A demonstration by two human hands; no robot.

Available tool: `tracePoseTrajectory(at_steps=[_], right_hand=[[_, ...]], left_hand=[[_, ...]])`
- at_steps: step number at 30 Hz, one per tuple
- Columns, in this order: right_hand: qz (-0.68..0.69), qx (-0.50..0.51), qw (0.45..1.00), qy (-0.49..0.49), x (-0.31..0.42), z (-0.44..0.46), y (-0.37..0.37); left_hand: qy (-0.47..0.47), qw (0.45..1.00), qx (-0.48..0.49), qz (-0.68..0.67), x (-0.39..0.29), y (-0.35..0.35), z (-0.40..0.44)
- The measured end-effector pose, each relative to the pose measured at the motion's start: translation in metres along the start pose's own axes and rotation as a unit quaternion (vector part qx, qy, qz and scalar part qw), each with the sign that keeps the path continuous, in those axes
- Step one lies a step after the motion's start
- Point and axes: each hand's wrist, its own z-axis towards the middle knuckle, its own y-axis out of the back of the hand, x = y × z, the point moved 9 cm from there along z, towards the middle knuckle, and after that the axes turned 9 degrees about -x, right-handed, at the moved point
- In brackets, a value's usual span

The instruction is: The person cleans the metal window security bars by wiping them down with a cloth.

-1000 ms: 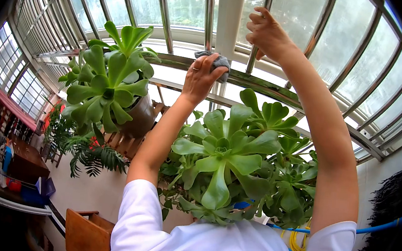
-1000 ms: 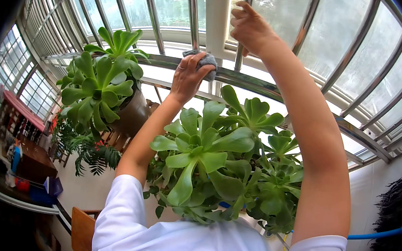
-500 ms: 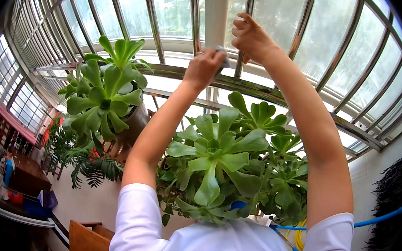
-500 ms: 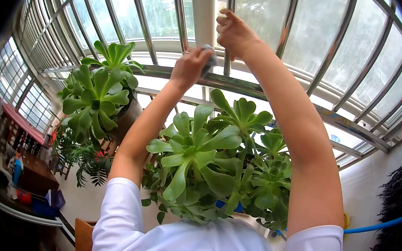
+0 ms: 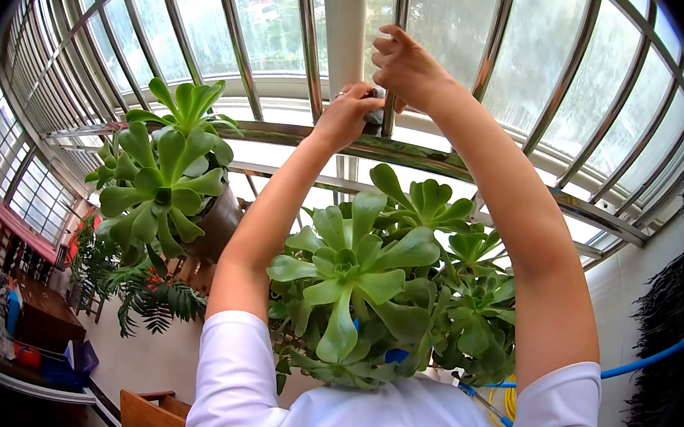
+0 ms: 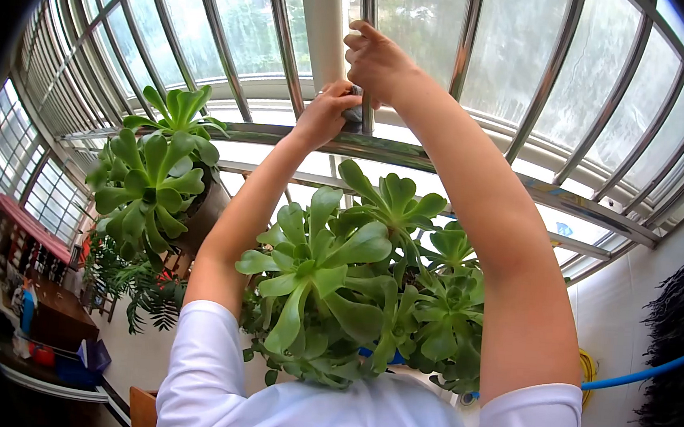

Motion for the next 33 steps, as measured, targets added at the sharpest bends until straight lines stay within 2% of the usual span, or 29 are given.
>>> tracePoseTrajectory(at_steps=[1,3,4,5,7,8,11,12,13,15,18,21,22,24,27,29,31,33], right_hand=[[-0.001,0.000,1.000,-0.001,-0.001,0.000,0.000],[0.005,0.000,1.000,0.005,0.001,-0.001,0.000],[0.005,0.002,1.000,0.005,0.001,-0.002,-0.002],[0.002,0.002,1.000,0.007,0.002,-0.001,-0.002],[-0.005,0.002,1.000,0.008,0.002,-0.001,-0.001],[0.000,0.001,1.000,0.008,0.002,-0.002,0.000],[0.012,0.007,1.000,0.001,0.000,0.000,0.000],[0.014,0.010,1.000,0.002,0.000,0.000,0.000],[0.018,0.013,1.000,0.004,0.001,0.000,-0.002],[0.010,0.003,1.000,0.003,0.002,-0.001,-0.004],[0.031,-0.009,0.999,0.001,0.000,-0.002,0.001],[0.041,-0.012,0.999,-0.001,0.000,-0.002,-0.002],[0.041,-0.013,0.999,-0.001,0.000,-0.001,-0.001],[0.034,0.021,0.999,0.009,0.002,-0.001,-0.004],[0.012,-0.001,1.000,0.009,0.001,-0.002,-0.001],[0.013,-0.006,1.000,0.012,0.002,-0.002,0.001],[0.007,-0.007,1.000,0.017,0.001,-0.002,0.001],[-0.012,0.012,1.000,0.016,0.003,-0.001,-0.004]], left_hand=[[-0.001,1.000,0.000,0.000,-0.003,0.000,-0.001],[0.028,0.996,0.015,0.083,-0.006,-0.001,-0.004],[0.057,0.992,0.057,0.101,-0.005,-0.004,-0.002],[0.057,0.992,0.058,0.100,-0.012,-0.002,0.002],[0.100,0.971,0.117,0.180,-0.009,-0.008,0.004],[0.075,0.972,0.078,0.210,-0.011,-0.009,0.004],[0.092,0.952,0.025,0.291,-0.012,0.009,0.010],[0.021,0.946,-0.057,0.317,-0.015,0.019,0.014],[-0.006,0.928,-0.097,0.360,-0.016,0.030,0.020],[-0.009,0.905,-0.160,0.394,-0.019,0.054,0.034],[-0.100,0.895,-0.208,0.382,-0.030,0.061,0.041],[-0.141,0.915,-0.145,0.350,-0.026,0.030,0.025],[-0.111,0.926,-0.094,0.348,-0.019,0.018,0.018],[-0.098,0.938,-0.077,0.324,-0.018,0.013,0.014],[-0.052,0.960,-0.017,0.276,-0.016,0.010,0.010],[-0.014,0.949,0.106,0.297,-0.005,-0.003,0.007],[-0.020,0.937,0.112,0.330,-0.009,0.004,0.017],[-0.054,0.896,-0.053,0.437,-0.023,0.045,0.032]])
